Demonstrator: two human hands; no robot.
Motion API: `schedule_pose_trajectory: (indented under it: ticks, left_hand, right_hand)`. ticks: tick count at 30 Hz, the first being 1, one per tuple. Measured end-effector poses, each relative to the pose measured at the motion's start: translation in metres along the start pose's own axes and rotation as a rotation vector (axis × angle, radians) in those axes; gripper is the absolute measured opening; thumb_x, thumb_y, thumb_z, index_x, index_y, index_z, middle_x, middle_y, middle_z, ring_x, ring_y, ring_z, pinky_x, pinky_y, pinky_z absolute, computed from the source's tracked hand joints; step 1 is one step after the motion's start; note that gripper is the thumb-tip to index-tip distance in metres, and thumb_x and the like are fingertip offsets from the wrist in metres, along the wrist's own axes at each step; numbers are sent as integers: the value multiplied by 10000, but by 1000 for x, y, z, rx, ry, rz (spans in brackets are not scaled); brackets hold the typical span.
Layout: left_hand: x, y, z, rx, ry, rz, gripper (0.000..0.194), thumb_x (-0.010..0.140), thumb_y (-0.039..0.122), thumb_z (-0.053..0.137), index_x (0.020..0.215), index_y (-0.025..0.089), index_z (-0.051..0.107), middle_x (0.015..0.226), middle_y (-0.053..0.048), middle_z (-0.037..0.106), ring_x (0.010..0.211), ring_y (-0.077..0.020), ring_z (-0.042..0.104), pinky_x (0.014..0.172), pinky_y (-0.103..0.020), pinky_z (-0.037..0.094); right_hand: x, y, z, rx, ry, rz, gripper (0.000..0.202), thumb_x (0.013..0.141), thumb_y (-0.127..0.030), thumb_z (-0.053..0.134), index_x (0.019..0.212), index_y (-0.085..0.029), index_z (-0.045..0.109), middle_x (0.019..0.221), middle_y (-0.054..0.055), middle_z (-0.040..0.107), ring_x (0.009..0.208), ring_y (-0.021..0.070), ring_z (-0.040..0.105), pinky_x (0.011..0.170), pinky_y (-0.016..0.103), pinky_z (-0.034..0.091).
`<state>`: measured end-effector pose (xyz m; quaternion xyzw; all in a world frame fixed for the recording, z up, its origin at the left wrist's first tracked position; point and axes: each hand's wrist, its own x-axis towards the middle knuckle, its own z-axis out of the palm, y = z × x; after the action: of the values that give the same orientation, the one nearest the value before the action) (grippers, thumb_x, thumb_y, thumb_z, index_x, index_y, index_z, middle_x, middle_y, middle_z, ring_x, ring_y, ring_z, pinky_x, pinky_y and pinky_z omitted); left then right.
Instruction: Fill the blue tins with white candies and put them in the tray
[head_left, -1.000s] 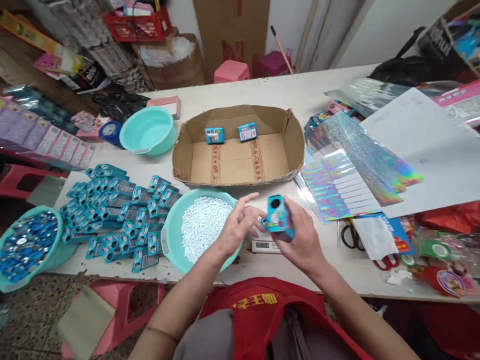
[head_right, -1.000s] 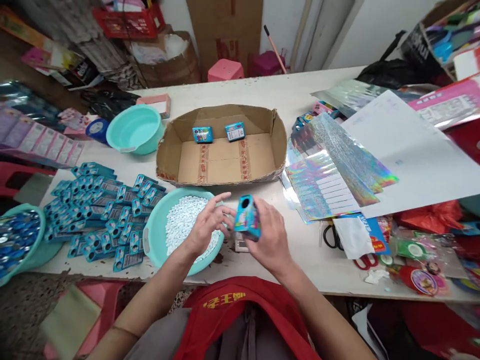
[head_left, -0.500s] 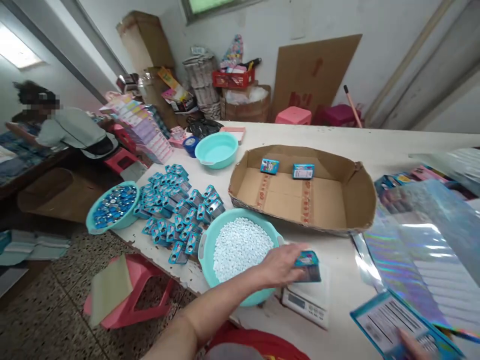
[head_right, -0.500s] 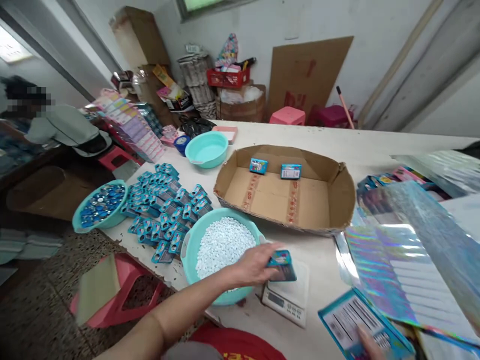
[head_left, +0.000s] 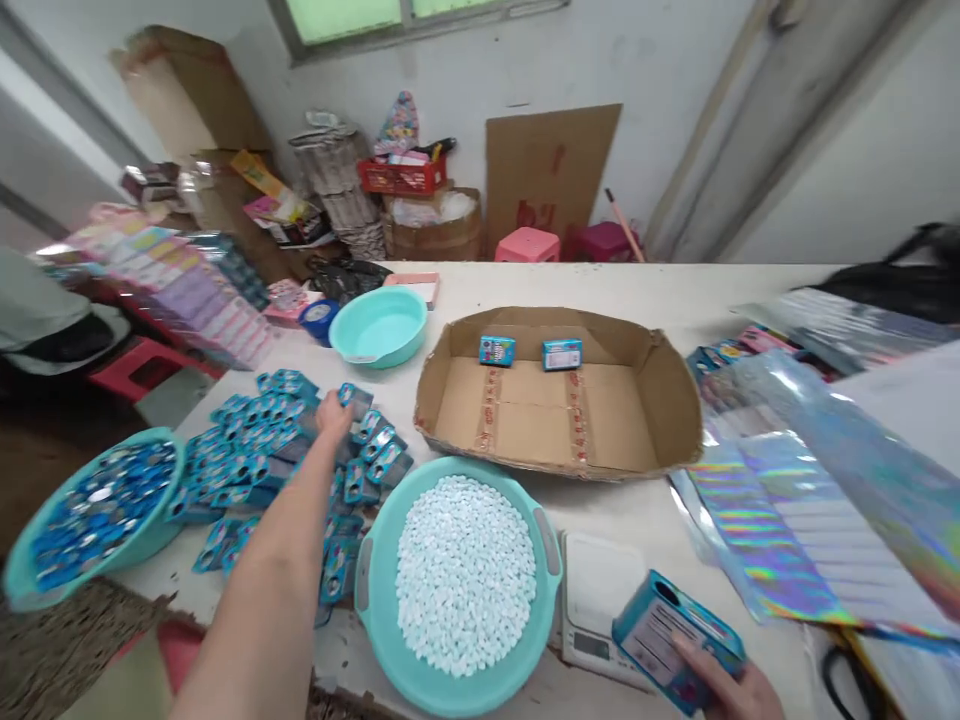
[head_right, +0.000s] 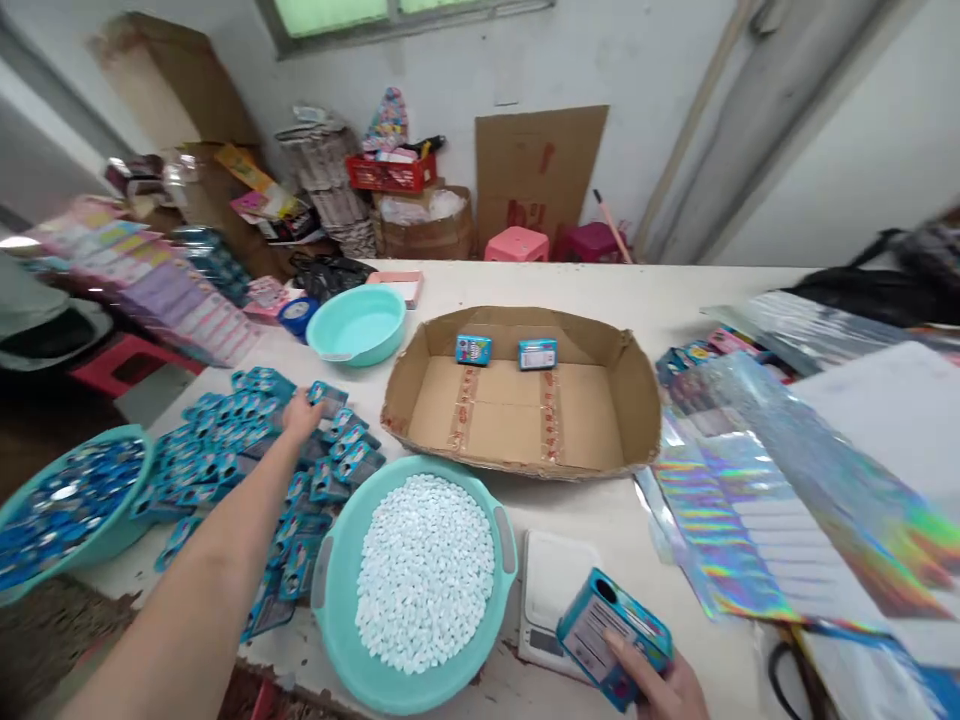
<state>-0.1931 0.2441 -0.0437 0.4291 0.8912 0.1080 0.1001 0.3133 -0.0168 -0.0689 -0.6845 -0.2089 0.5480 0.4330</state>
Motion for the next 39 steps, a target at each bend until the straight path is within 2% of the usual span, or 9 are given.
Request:
schedule_pose_trajectory:
  ticks: [3, 6, 8, 13, 18, 23, 27, 35, 39]
  left_hand:
    - [4, -7, 16, 22, -86, -31, 432, 809, 279, 553, 1196, 89, 524, 1215, -247, 554, 1153, -410, 491, 923, -555, 377]
    - [-26, -15, 18, -23, 121, 54, 428, 846, 304, 497, 1228, 111, 504, 1275, -219, 515, 1204, -377, 447, 973, -531, 348]
    - [-72, -17, 26, -115, 249, 218, 352, 887, 313, 421, 1164, 133, 543, 1196, -176, 569, 1154, -306, 493, 985, -447, 368]
    - [-217, 8, 96, -205, -294, 722, 259, 882, 373, 467, 1040, 236, 620, 1050, -72, 636, 1031, -226, 553, 950, -360, 405]
    - [-284, 39, 138, -29, -421, 700, 439, 837, 512, 511, 1164, 228, 579, 1168, -90, 561, 1083, -289, 477, 927, -449, 383]
    - [-299, 9, 116, 109, -545, 814, 323, 856, 447, 459, 995, 202, 617, 1012, -92, 585, 992, -272, 525, 851, -395, 411]
    - [-299, -24, 103, 25, -591, 588, 210, 807, 385, 511, 863, 213, 618, 910, -67, 593, 890, -246, 575, 740, -329, 426]
    - [-290, -10, 57, -1078, -523, -205, 318, 688, 489, 609, 668, 197, 483, 546, 39, 473, 404, -92, 391, 392, -207, 264]
    - [-294, 17, 24, -1561, -393, -229, 279, 660, 411, 653, 668, 182, 495, 549, 39, 503, 422, -87, 458, 414, -198, 345]
  right_hand:
    - [-7, -11, 18, 156, -9, 105, 463, 483, -435, 831, 827, -164, 681, 875, 102, 720, 847, 337, 668, 774, 470, 563]
    - [-10, -16, 27, 197, 35, 68, 490, 485, -416, 840, 871, -180, 653, 848, 77, 719, 818, 309, 672, 740, 445, 569]
    - [-10, -16, 30, 196, 29, 46, 495, 503, -410, 835, 906, -205, 633, 836, 54, 715, 791, 288, 673, 713, 431, 574]
    - [-8, -15, 44, 219, -115, 88, 422, 528, -405, 834, 843, -210, 631, 783, 31, 688, 715, 245, 654, 663, 401, 580]
    - [-18, -19, 62, 178, -260, 37, 386, 579, -414, 811, 847, -209, 624, 762, 12, 658, 688, 200, 626, 631, 331, 567]
    - [-23, -17, 76, 62, -306, -22, 450, 592, -424, 801, 937, -223, 594, 794, 3, 657, 679, 196, 613, 626, 332, 551]
    - [-22, -17, 97, -121, -352, -152, 479, 578, -474, 793, 929, -211, 601, 807, 13, 656, 706, 201, 603, 625, 316, 532]
    - [-20, -6, 150, -522, -465, -614, 367, 719, -479, 676, 950, -202, 610, 934, 63, 661, 840, 237, 621, 757, 362, 500]
    - [-24, 4, 163, -613, -551, -767, 274, 755, -400, 636, 942, -204, 597, 912, 59, 642, 881, 245, 610, 773, 371, 483]
